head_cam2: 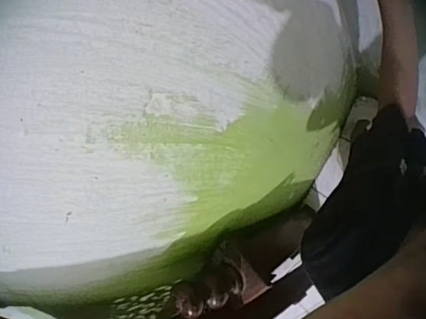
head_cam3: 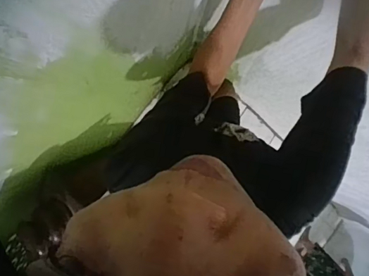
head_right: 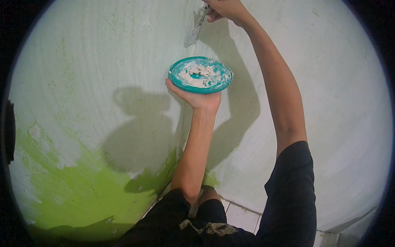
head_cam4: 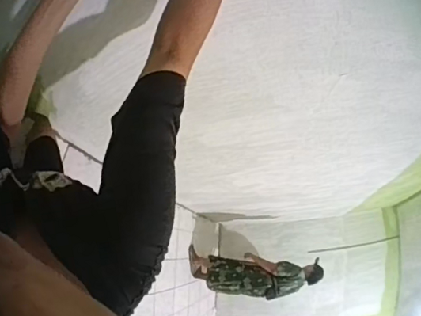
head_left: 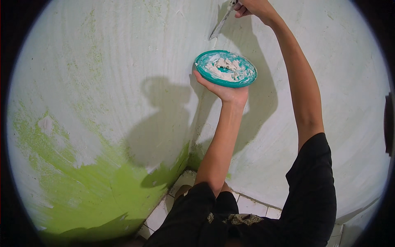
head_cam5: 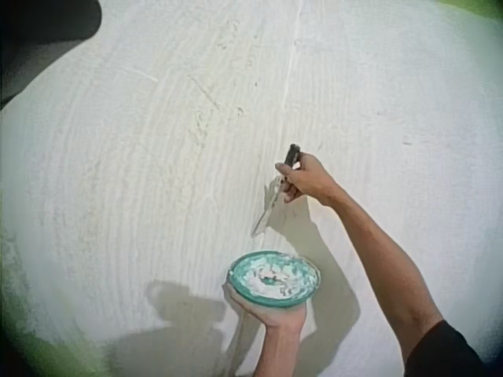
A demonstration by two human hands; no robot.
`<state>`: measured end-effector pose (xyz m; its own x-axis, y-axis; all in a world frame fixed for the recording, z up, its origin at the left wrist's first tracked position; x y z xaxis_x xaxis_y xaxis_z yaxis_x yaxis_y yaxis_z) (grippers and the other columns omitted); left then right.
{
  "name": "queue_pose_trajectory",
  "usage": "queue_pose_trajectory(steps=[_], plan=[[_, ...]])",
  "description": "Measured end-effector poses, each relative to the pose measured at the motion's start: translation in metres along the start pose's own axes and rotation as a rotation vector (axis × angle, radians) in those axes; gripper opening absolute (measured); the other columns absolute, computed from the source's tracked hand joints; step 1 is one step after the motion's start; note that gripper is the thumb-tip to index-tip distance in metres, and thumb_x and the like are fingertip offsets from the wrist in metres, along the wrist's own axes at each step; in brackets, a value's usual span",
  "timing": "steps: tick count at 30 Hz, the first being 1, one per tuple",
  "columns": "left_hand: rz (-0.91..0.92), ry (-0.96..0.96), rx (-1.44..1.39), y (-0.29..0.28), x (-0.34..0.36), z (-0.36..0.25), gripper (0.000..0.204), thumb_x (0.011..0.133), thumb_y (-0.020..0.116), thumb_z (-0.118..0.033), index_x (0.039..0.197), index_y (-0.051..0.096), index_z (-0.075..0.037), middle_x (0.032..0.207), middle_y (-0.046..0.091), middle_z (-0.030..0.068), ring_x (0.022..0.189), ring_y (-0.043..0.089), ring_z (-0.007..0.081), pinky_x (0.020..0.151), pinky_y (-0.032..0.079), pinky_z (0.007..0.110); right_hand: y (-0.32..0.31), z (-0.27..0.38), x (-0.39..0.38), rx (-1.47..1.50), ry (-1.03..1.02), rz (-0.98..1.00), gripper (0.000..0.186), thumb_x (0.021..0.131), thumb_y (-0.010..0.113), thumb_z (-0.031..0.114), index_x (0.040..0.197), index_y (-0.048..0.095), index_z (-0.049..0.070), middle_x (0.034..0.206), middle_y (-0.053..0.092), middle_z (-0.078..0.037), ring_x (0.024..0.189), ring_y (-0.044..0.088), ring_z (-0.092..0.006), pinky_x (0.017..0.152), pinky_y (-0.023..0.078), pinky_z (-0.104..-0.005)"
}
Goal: The person takes wall filler from a container using a putty knife and applies and smooths the paste over the wall surface with the putty knife and by hand.
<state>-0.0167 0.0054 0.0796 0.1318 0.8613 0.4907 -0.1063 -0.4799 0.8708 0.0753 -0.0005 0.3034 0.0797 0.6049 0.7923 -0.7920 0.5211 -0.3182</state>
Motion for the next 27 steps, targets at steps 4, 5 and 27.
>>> queue_pose_trajectory(steps=[4,5,27], plan=[[-0.013,-0.010,0.002,-0.006,0.003,0.000,0.086,0.080,0.029,-0.083,0.134,0.044,-0.018,0.136,0.044,0.0056,0.123,0.043,0.0283,0.107,0.031,0.051,0.008,0.006,-0.002,-0.071,-0.032,0.020,0.036,0.092,0.063,0.023,0.100,0.051,-0.010,0.068,0.063,-0.013,0.052,0.063,-0.0178,0.049,0.057,-0.0306],[-0.012,-0.010,0.003,-0.006,0.002,0.000,0.086,0.080,0.029,-0.083,0.134,0.044,-0.018,0.136,0.044,0.0056,0.123,0.043,0.0283,0.107,0.031,0.051,0.009,0.004,-0.001,-0.051,-0.028,0.036,0.037,0.092,0.064,0.023,0.101,0.051,-0.010,0.067,0.063,-0.013,0.051,0.062,-0.0178,0.049,0.057,-0.0303],[-0.032,-0.026,-0.026,-0.001,-0.001,-0.002,0.078,0.082,0.033,-0.079,0.130,0.047,-0.019,0.128,0.049,0.0026,0.115,0.048,0.0242,0.099,0.039,0.045,-0.017,-0.016,-0.025,0.144,-0.158,-0.185,0.029,0.090,0.060,0.016,0.101,0.050,-0.009,0.069,0.059,-0.010,0.053,0.059,-0.0162,0.047,0.054,-0.0300]])
Point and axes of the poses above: each hand's wrist, its own x-axis towards the middle knuckle, its own y-axis out of the palm, z = x × y, the point moved 5 cm from there along x, towards the middle knuckle
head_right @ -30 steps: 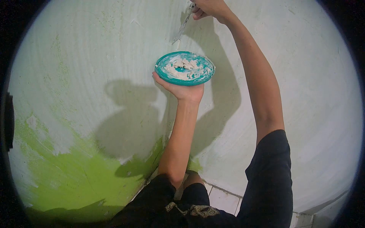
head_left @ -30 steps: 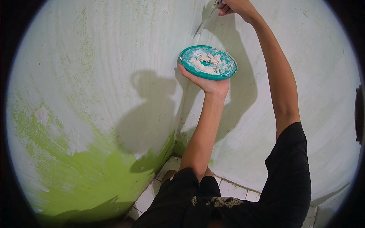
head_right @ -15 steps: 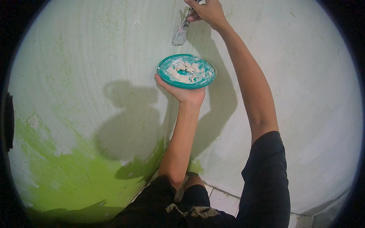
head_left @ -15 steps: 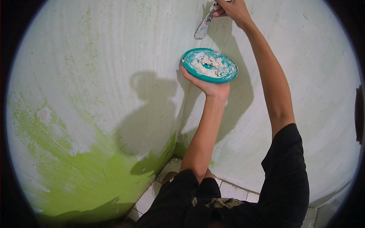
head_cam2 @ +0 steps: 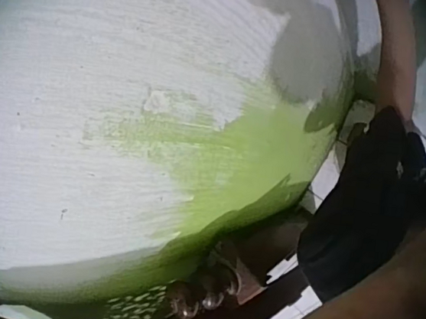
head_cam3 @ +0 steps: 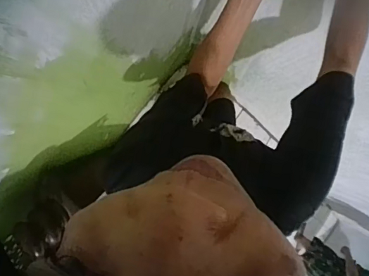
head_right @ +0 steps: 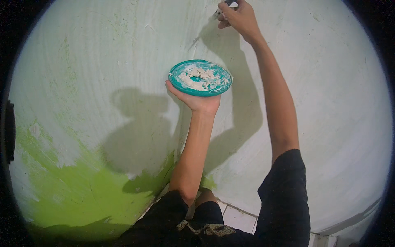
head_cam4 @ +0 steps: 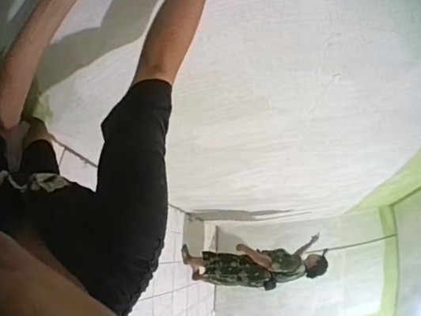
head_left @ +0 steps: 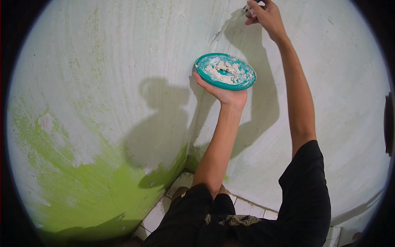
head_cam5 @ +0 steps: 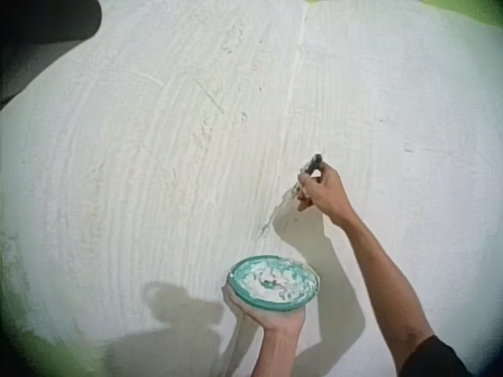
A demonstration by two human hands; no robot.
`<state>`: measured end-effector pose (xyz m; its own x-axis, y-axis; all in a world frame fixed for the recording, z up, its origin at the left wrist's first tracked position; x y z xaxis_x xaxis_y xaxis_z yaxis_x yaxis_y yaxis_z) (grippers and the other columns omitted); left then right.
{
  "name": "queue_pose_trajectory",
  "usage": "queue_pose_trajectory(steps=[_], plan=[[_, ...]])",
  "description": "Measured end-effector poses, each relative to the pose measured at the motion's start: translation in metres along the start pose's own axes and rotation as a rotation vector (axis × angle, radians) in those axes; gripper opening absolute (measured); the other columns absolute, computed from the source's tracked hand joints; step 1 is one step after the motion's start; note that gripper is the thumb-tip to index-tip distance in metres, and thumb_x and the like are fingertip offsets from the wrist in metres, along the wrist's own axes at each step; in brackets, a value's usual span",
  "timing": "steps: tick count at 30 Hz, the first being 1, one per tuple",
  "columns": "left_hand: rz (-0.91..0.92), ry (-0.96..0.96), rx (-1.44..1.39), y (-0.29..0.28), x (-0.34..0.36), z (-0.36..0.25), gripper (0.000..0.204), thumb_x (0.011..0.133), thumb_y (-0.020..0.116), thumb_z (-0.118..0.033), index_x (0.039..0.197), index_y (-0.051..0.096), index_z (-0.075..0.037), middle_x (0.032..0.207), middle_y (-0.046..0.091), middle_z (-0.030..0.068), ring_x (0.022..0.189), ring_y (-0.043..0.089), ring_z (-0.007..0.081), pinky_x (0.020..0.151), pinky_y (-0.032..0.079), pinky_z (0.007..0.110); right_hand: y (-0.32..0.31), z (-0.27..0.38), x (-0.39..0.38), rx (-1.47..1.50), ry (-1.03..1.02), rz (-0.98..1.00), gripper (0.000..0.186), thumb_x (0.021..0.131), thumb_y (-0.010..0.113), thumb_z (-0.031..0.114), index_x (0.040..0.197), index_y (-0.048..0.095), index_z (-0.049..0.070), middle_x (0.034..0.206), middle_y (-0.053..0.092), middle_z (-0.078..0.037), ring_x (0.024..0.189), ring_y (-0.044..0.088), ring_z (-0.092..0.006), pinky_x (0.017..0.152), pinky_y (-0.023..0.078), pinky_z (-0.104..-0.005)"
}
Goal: The person takes wall filler from a container using a putty knife and applies and smooths the paste over the wall surface with the putty knife and by hand.
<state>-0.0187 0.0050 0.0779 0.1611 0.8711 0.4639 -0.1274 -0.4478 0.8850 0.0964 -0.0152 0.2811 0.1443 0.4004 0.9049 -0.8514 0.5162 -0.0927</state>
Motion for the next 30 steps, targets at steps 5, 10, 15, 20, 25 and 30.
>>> queue_pose_trajectory(steps=[5,10,15,20,25,30], plan=[[-0.015,0.017,0.023,-0.004,0.005,0.001,0.085,0.080,0.030,-0.082,0.134,0.046,-0.019,0.137,0.045,0.0047,0.125,0.042,0.0270,0.108,0.030,0.049,-0.021,0.030,-0.029,-0.059,0.007,0.260,0.021,0.092,0.056,0.014,0.103,0.051,-0.003,0.075,0.058,-0.009,0.062,0.060,-0.0152,0.053,0.056,-0.0306],[0.030,0.011,0.038,-0.009,0.009,0.003,0.083,0.081,0.030,-0.080,0.132,0.047,-0.017,0.134,0.047,0.0068,0.123,0.044,0.0283,0.107,0.032,0.050,-0.023,0.061,-0.067,-0.323,-0.058,0.587,0.027,0.091,0.061,0.019,0.112,0.056,0.002,0.084,0.061,-0.006,0.067,0.062,-0.0122,0.061,0.056,-0.0259],[0.049,0.016,0.047,-0.017,0.014,0.001,0.085,0.081,0.030,-0.080,0.133,0.047,-0.015,0.135,0.047,0.0078,0.123,0.044,0.0291,0.107,0.032,0.050,-0.005,0.070,-0.096,-0.409,-0.197,0.782,0.021,0.088,0.054,0.010,0.108,0.058,0.006,0.083,0.057,-0.001,0.067,0.054,-0.0081,0.054,0.050,-0.0226],[0.050,0.009,0.063,-0.016,0.011,0.000,0.086,0.081,0.030,-0.081,0.135,0.046,-0.015,0.136,0.047,0.0084,0.125,0.043,0.0295,0.108,0.031,0.050,-0.017,0.070,-0.094,-0.345,-0.114,0.742,0.020,0.088,0.054,0.009,0.106,0.057,0.003,0.087,0.057,-0.002,0.071,0.055,-0.0089,0.053,0.050,-0.0241],[0.080,-0.035,0.099,-0.020,0.009,-0.003,0.087,0.080,0.031,-0.081,0.136,0.045,-0.015,0.138,0.046,0.0081,0.125,0.043,0.0291,0.108,0.031,0.049,-0.063,0.058,-0.093,-0.198,-0.069,0.589,0.018,0.090,0.058,0.010,0.105,0.057,0.001,0.087,0.057,-0.004,0.071,0.057,-0.0103,0.053,0.051,-0.0249],[0.022,-0.068,0.150,-0.025,0.012,-0.006,0.087,0.080,0.031,-0.082,0.135,0.046,-0.016,0.137,0.047,0.0076,0.125,0.043,0.0286,0.107,0.032,0.050,-0.067,0.058,-0.107,-0.280,-0.068,0.689,0.018,0.086,0.056,0.005,0.103,0.059,0.000,0.086,0.059,-0.005,0.068,0.058,-0.0108,0.055,0.053,-0.0251]])
Point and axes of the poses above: each hand's wrist, its own x-axis towards the middle knuckle, its own y-axis out of the palm, z = x × y, the point moved 5 cm from there along x, towards the middle knuckle
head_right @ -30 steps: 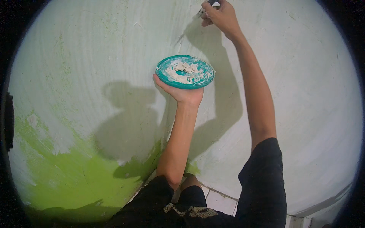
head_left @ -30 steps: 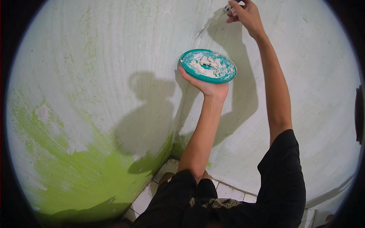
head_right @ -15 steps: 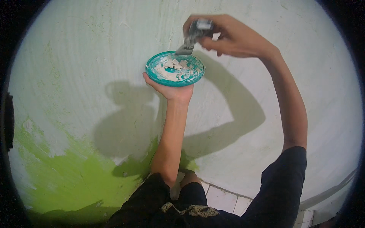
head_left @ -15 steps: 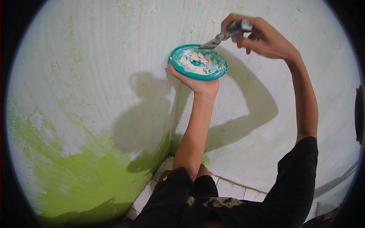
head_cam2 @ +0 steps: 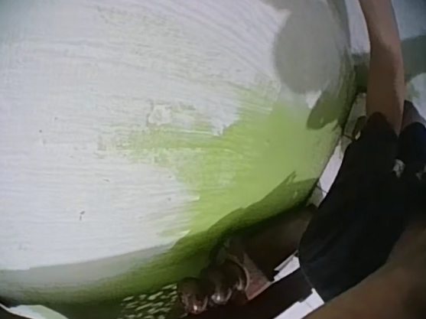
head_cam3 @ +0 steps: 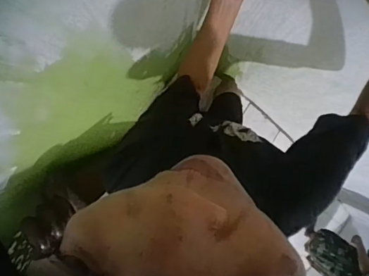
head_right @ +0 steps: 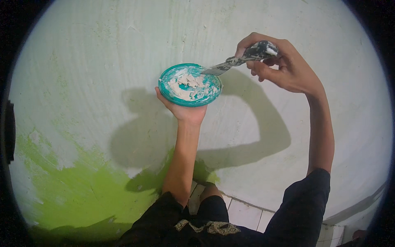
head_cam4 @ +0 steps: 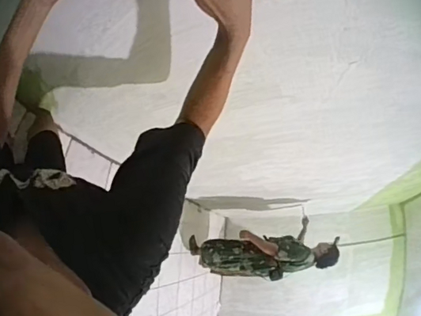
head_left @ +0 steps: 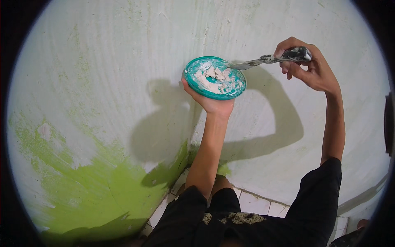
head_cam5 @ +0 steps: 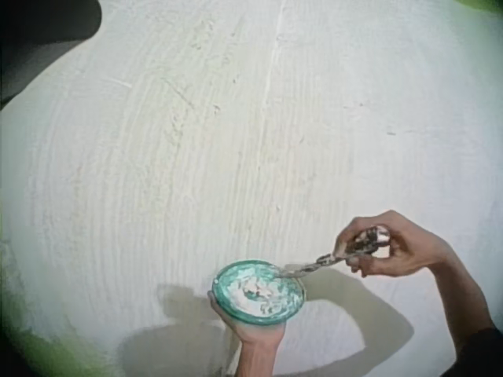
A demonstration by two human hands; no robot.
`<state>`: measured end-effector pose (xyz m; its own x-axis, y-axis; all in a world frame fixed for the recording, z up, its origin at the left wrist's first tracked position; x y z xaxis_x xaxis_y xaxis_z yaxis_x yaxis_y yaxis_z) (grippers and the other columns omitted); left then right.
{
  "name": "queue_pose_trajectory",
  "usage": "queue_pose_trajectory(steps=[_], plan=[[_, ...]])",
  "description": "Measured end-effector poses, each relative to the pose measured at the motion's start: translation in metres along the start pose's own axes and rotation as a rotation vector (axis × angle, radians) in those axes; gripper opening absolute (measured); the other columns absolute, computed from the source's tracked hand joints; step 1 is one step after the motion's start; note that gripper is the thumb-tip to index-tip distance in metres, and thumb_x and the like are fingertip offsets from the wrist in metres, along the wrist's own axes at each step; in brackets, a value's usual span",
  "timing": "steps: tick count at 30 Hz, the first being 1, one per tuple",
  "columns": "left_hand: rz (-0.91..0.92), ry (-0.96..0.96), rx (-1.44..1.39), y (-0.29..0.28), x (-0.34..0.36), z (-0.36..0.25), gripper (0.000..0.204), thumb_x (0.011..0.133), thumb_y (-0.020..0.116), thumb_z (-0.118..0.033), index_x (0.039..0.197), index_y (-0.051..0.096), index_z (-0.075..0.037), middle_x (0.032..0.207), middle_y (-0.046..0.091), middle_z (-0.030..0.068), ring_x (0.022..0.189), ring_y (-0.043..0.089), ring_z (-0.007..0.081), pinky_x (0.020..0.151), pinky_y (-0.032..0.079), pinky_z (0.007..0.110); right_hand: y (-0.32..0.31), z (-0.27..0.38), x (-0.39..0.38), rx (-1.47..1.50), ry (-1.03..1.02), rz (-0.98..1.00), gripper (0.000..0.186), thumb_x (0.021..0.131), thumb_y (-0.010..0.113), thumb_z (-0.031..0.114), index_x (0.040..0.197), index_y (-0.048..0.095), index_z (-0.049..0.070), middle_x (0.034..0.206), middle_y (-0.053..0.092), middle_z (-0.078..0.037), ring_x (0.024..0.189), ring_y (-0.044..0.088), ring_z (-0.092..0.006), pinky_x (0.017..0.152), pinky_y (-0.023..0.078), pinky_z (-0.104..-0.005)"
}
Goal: The person takes wall filler from a container using a putty knife and applies and smooths the paste over the wall surface with the putty knife and by hand.
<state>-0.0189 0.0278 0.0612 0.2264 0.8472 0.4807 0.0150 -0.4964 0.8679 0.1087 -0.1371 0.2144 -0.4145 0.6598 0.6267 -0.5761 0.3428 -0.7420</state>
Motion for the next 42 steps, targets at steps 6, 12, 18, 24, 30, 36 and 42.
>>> queue_pose_trajectory(steps=[6,12,18,24,30,36,42], plan=[[-0.052,0.005,-0.022,-0.009,0.005,0.002,0.082,0.081,0.031,-0.081,0.130,0.049,-0.017,0.131,0.049,0.0065,0.120,0.046,0.0275,0.104,0.035,0.049,0.012,-0.004,0.000,-0.047,-0.107,-0.011,0.019,0.081,0.057,0.003,0.100,0.061,0.000,0.088,0.063,-0.007,0.069,0.060,-0.0119,0.058,0.054,-0.0254],[-0.022,0.032,-0.014,-0.012,0.005,0.007,0.077,0.083,0.032,-0.079,0.128,0.049,-0.018,0.127,0.051,0.0048,0.116,0.048,0.0260,0.101,0.037,0.047,0.017,-0.012,0.003,0.020,-0.055,0.006,0.020,0.090,0.064,0.016,0.101,0.062,-0.001,0.086,0.063,-0.008,0.067,0.059,-0.0113,0.058,0.051,-0.0256],[-0.044,0.031,0.008,-0.006,0.000,0.009,0.079,0.083,0.031,-0.079,0.130,0.048,-0.018,0.129,0.050,0.0045,0.118,0.047,0.0257,0.102,0.037,0.047,0.018,-0.010,0.007,0.060,-0.120,-0.051,0.020,0.092,0.063,0.018,0.100,0.062,-0.001,0.083,0.064,-0.007,0.066,0.059,-0.0113,0.059,0.049,-0.0250],[-0.055,-0.001,0.036,-0.003,-0.010,0.004,0.081,0.082,0.031,-0.080,0.132,0.047,-0.019,0.132,0.048,0.0050,0.121,0.046,0.0261,0.103,0.037,0.047,0.034,-0.010,0.025,-0.108,-0.165,0.131,0.021,0.091,0.062,0.019,0.101,0.060,-0.001,0.084,0.062,-0.006,0.068,0.056,-0.0105,0.063,0.047,-0.0244],[-0.176,-0.050,0.025,-0.016,0.000,0.004,0.084,0.081,0.032,-0.080,0.137,0.045,-0.019,0.139,0.045,0.0064,0.126,0.043,0.0277,0.107,0.032,0.048,0.009,-0.084,0.048,0.284,0.072,-0.061,0.031,0.097,0.056,0.035,0.103,0.062,0.005,0.070,0.056,0.000,0.062,0.054,-0.0079,0.055,0.043,-0.0233],[-0.249,-0.108,-0.037,-0.012,-0.004,0.007,0.082,0.082,0.039,-0.076,0.140,0.044,-0.018,0.146,0.040,0.0080,0.133,0.037,0.0317,0.111,0.025,0.055,-0.012,-0.150,0.054,0.568,0.260,-0.189,0.030,0.097,0.054,0.033,0.104,0.061,0.005,0.065,0.054,0.000,0.057,0.054,-0.0084,0.050,0.039,-0.0223],[-0.263,-0.085,-0.006,-0.020,-0.003,-0.001,0.080,0.083,0.042,-0.074,0.140,0.044,-0.017,0.146,0.040,0.0085,0.133,0.037,0.0324,0.111,0.023,0.057,0.006,-0.182,0.032,0.710,0.390,-0.314,0.027,0.098,0.050,0.026,0.106,0.055,0.001,0.062,0.047,0.001,0.053,0.056,-0.0127,0.048,0.045,-0.0262]])
Point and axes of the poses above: each hand's wrist, its own x-axis towards the middle knuckle, its own y-axis out of the palm, z = x × y, the point moved 5 cm from there along x, towards the middle knuckle
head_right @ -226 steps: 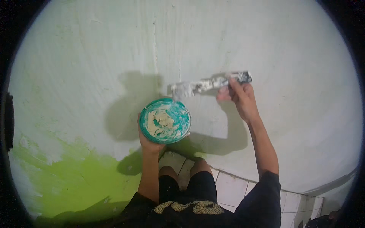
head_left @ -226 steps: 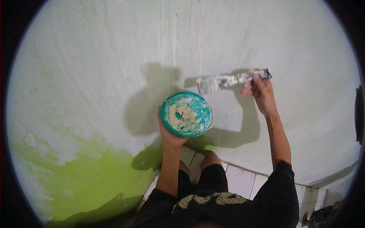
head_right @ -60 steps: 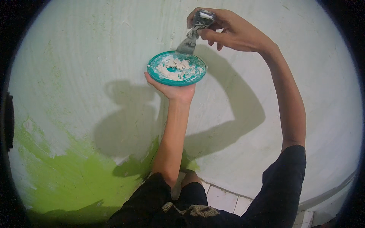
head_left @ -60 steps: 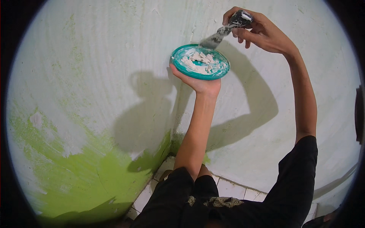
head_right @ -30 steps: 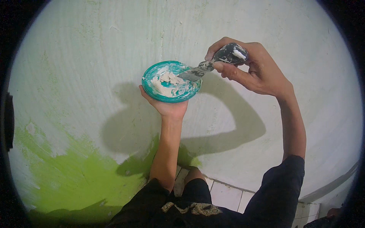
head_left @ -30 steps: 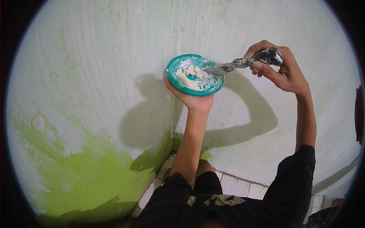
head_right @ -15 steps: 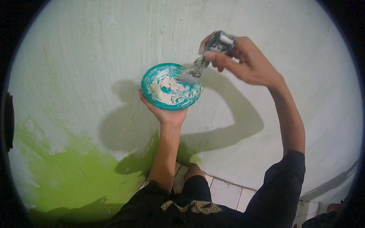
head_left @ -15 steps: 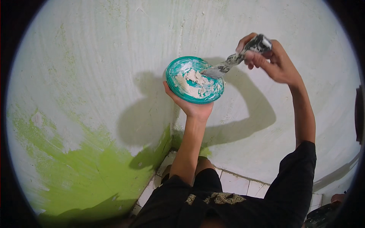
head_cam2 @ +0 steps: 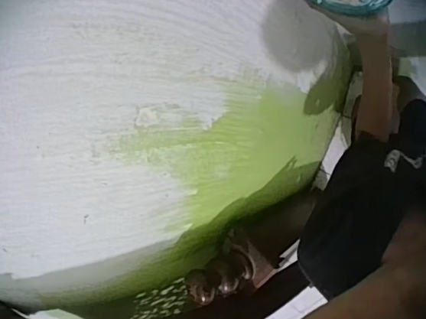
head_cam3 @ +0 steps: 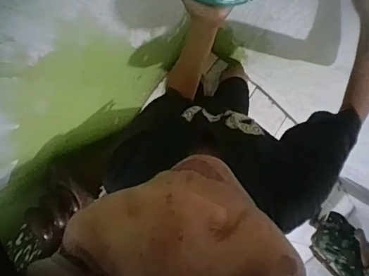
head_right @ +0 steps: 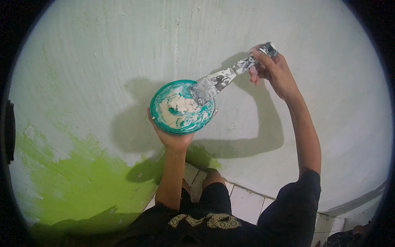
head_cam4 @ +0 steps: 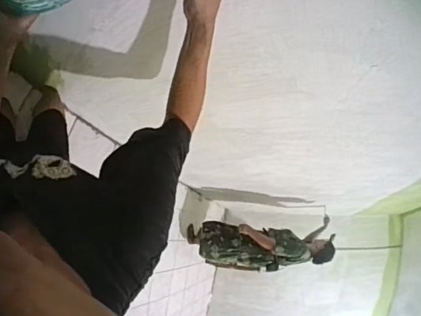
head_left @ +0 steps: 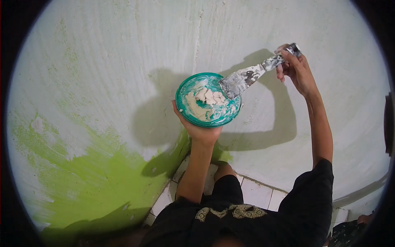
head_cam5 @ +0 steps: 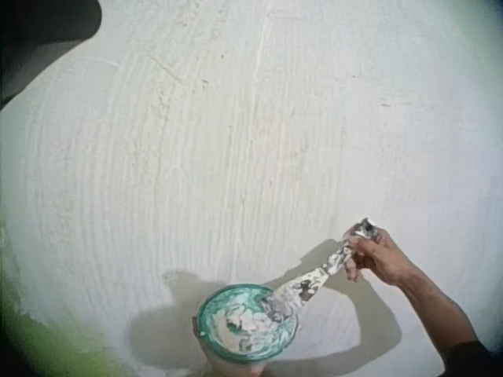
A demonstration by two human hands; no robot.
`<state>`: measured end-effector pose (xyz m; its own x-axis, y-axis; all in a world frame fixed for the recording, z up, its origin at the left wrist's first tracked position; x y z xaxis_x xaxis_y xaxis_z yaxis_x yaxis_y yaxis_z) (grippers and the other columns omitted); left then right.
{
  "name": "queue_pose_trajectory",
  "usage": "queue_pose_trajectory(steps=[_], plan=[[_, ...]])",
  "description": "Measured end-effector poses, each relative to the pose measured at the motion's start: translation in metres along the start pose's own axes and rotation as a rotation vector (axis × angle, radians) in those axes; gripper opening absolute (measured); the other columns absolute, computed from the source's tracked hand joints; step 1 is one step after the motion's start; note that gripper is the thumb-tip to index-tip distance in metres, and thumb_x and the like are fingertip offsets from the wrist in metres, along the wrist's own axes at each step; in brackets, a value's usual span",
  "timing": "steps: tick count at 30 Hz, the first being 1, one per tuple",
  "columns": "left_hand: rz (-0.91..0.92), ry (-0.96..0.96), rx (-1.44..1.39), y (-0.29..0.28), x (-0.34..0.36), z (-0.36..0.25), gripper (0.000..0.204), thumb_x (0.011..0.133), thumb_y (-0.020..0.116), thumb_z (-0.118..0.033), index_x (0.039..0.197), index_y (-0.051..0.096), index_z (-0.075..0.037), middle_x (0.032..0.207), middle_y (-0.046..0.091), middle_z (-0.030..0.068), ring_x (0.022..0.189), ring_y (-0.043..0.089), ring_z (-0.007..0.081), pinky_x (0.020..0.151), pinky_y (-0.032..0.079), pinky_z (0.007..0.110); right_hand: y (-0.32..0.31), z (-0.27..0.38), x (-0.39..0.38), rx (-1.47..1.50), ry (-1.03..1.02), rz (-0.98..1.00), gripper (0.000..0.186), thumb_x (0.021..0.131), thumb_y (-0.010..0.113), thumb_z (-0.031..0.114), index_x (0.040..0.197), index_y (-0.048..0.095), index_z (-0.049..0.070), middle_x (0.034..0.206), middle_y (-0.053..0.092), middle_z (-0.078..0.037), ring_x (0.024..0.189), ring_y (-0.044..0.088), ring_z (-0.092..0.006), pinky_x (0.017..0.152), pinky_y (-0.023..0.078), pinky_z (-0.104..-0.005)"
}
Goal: The person takes wall filler from a container using a putty knife and applies and smooths the paste over the wall surface with the putty knife and by hand.
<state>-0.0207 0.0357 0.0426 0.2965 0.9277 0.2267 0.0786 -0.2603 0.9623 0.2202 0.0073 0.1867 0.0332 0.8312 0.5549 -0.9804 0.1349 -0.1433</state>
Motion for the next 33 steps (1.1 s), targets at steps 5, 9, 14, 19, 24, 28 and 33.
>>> queue_pose_trajectory(steps=[5,9,14,19,24,28,33], plan=[[-0.056,0.009,-0.004,-0.008,0.004,0.002,0.076,0.084,0.043,-0.071,0.140,0.044,-0.018,0.145,0.040,0.0079,0.133,0.037,0.0325,0.111,0.024,0.058,-0.005,-0.011,-0.035,0.018,-0.068,-0.080,0.022,0.096,0.054,0.022,0.105,0.054,0.001,0.063,0.055,-0.005,0.054,0.060,-0.0159,0.049,0.049,-0.0277],[0.046,0.053,0.032,-0.013,0.008,0.004,0.075,0.085,0.043,-0.071,0.139,0.044,-0.020,0.145,0.041,0.0074,0.132,0.038,0.0316,0.110,0.027,0.057,-0.002,-0.017,-0.050,0.059,0.082,-0.053,0.014,0.093,0.058,0.012,0.094,0.056,-0.001,0.070,0.065,-0.011,0.056,0.064,-0.0164,0.051,0.054,-0.0267],[-0.060,0.149,0.125,-0.023,0.009,0.000,0.076,0.085,0.042,-0.072,0.140,0.044,-0.020,0.145,0.040,0.0071,0.132,0.037,0.0323,0.109,0.029,0.056,-0.012,-0.033,-0.052,-0.062,0.314,0.043,0.014,0.088,0.066,0.012,0.083,0.058,0.001,0.066,0.061,-0.006,0.048,0.056,-0.0113,0.044,0.044,-0.0239],[-0.062,0.110,0.111,-0.023,0.008,0.002,0.077,0.083,0.043,-0.073,0.140,0.043,-0.021,0.146,0.039,0.0072,0.132,0.037,0.0325,0.109,0.030,0.056,-0.020,-0.048,-0.060,-0.292,0.372,0.284,0.011,0.085,0.068,0.007,0.079,0.059,0.003,0.065,0.058,0.000,0.055,0.051,-0.0056,0.051,0.038,-0.0222],[-0.175,0.186,0.187,-0.010,0.004,0.004,0.080,0.082,0.041,-0.076,0.141,0.041,-0.021,0.145,0.039,0.0062,0.132,0.037,0.0312,0.109,0.030,0.055,-0.008,-0.044,-0.076,-0.277,0.397,0.264,0.012,0.086,0.067,0.007,0.095,0.068,-0.001,0.071,0.060,0.002,0.059,0.050,-0.0045,0.053,0.039,-0.0223],[-0.138,0.191,0.144,-0.009,0.002,0.005,0.078,0.083,0.042,-0.073,0.140,0.043,-0.019,0.145,0.040,0.0071,0.133,0.037,0.0314,0.111,0.027,0.055,0.003,-0.052,-0.094,-0.159,0.436,0.178,0.021,0.089,0.066,0.011,0.105,0.070,-0.001,0.068,0.059,0.003,0.058,0.047,-0.0029,0.052,0.037,-0.0207],[-0.173,0.112,0.114,-0.003,0.002,0.007,0.078,0.083,0.042,-0.073,0.140,0.043,-0.018,0.145,0.040,0.0075,0.133,0.036,0.0316,0.112,0.026,0.055,0.012,-0.043,-0.101,-0.124,0.455,0.084,0.024,0.090,0.067,0.015,0.106,0.070,-0.002,0.068,0.059,0.002,0.059,0.048,-0.0030,0.053,0.038,-0.0201]])
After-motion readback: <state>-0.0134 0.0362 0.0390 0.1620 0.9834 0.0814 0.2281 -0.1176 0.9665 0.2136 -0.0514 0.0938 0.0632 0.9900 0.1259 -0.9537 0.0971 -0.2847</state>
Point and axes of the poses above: each hand's wrist, its own x-axis towards the middle knuckle, its own y-axis out of the palm, z = x × y, the point moved 5 cm from there along x, towards the middle knuckle
